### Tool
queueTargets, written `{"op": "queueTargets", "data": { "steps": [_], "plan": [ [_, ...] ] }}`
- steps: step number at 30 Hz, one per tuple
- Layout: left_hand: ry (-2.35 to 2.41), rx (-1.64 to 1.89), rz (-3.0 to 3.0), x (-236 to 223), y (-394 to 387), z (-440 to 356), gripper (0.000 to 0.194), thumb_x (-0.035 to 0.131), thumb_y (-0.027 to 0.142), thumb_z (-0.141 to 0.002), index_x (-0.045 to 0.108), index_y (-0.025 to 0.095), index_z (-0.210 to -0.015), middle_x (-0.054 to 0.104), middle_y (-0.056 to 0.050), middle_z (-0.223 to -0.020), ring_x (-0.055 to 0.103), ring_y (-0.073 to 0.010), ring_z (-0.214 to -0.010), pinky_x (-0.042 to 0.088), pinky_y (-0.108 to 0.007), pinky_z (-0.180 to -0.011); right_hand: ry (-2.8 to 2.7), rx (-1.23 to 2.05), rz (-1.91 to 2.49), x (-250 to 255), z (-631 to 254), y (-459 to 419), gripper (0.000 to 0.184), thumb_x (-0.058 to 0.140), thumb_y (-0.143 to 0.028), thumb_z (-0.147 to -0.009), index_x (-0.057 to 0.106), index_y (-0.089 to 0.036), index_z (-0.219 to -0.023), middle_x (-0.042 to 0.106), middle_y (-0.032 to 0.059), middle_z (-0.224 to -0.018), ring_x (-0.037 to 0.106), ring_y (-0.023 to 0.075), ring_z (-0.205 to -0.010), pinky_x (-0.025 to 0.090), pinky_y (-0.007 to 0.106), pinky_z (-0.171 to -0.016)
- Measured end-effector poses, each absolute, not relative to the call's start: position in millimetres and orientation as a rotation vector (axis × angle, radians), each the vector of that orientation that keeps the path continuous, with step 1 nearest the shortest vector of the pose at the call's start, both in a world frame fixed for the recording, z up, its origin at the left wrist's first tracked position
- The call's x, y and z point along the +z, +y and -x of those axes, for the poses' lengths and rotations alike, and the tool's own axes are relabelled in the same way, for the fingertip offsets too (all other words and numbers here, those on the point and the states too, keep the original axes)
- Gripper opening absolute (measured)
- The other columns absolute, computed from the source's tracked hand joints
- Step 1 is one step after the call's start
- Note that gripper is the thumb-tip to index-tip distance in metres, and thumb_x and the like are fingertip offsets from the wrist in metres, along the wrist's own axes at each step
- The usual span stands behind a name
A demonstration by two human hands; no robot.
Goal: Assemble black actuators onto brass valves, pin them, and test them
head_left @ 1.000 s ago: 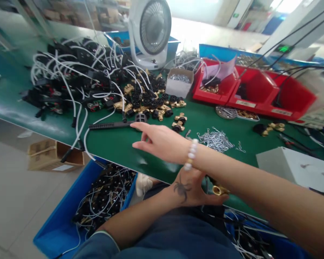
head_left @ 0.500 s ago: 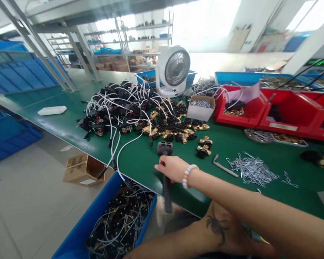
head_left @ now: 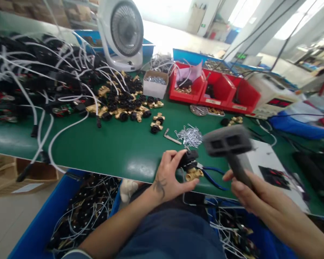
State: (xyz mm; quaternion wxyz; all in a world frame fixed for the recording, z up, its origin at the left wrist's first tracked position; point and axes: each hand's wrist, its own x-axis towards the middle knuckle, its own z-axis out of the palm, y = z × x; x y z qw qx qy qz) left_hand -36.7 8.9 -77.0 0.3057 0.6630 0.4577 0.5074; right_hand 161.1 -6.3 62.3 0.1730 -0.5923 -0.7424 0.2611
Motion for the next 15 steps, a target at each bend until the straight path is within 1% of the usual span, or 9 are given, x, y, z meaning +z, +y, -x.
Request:
{"op": "queueTargets", "data": {
  "steps": [2, 4, 6, 8, 10, 13, 15],
  "plan": [
    [1.218, 1.343, -1.794, -77, 8, 37, 0.077, 0.080, 0.041, -0.074, 0.050, 0.018, -0.141, 0.050, -0.011, -0.122, 0.057, -0.0278, -0.116, 0.055, -0.048, -0.102, -2.128, 0.767, 1.791, 62, -182, -16, 0.056, 0.048, -0.073, -0.090, 0.067, -0.021, -0.077, 0.059, 0.0021, -0.054, 0.056, 0.0159, -0.045, 0.045, 0.026, -0.039],
    [1.227, 1.335, -1.847, -77, 8, 38, 0.075, 0.079, 0.039, -0.076, 0.049, 0.020, -0.142, 0.050, -0.010, -0.122, 0.057, -0.0268, -0.115, 0.055, -0.046, -0.100, -2.093, 0.779, 1.783, 63, -198, -26, 0.055, 0.049, -0.071, -0.091, 0.065, -0.021, -0.074, 0.058, 0.0018, -0.054, 0.054, 0.0143, -0.044, 0.042, 0.025, -0.039],
    [1.244, 1.319, -1.904, -77, 7, 39, 0.075, 0.078, 0.039, -0.078, 0.048, 0.020, -0.143, 0.050, -0.010, -0.122, 0.057, -0.0264, -0.115, 0.055, -0.045, -0.099, -1.961, 0.740, 1.724, 63, -207, -35, 0.048, 0.049, -0.065, -0.095, 0.064, -0.021, -0.079, 0.054, -0.0001, -0.054, 0.047, 0.0118, -0.042, 0.038, 0.024, -0.038],
    [1.265, 1.306, -1.954, -76, 6, 40, 0.075, 0.078, 0.039, -0.078, 0.047, 0.020, -0.143, 0.050, -0.011, -0.123, 0.056, -0.0265, -0.115, 0.055, -0.044, -0.099, -1.776, 0.661, 1.639, 60, -207, -39, 0.041, 0.045, -0.058, -0.101, 0.061, -0.023, -0.088, 0.050, -0.0020, -0.054, 0.042, 0.0107, -0.043, 0.034, 0.024, -0.039],
    [1.275, 1.299, -1.988, -75, 6, 40, 0.074, 0.078, 0.038, -0.078, 0.047, 0.020, -0.144, 0.050, -0.011, -0.123, 0.056, -0.0263, -0.115, 0.055, -0.044, -0.098, -1.678, 0.629, 1.574, 53, -202, -37, 0.041, 0.039, -0.057, -0.104, 0.058, -0.024, -0.090, 0.046, -0.0031, -0.054, 0.040, 0.0104, -0.044, 0.031, 0.024, -0.040],
    [1.274, 1.298, -2.007, -74, 5, 41, 0.074, 0.077, 0.038, -0.078, 0.047, 0.021, -0.143, 0.051, -0.010, -0.121, 0.057, -0.0256, -0.112, 0.056, -0.043, -0.094, -1.933, 0.729, 1.651, 47, -197, -30, 0.051, 0.044, -0.064, -0.099, 0.051, -0.022, -0.072, 0.043, -0.0032, -0.050, 0.037, 0.0096, -0.042, 0.027, 0.025, -0.038],
    [1.275, 1.303, -2.006, -74, 6, 41, 0.073, 0.077, 0.038, -0.078, 0.048, 0.022, -0.143, 0.051, -0.009, -0.120, 0.058, -0.0254, -0.111, 0.056, -0.042, -0.093, -2.084, 0.740, 1.716, 50, -202, -27, 0.054, 0.048, -0.066, -0.097, 0.047, -0.022, -0.065, 0.043, -0.0024, -0.050, 0.038, 0.0096, -0.042, 0.028, 0.025, -0.038]
  ]
}}
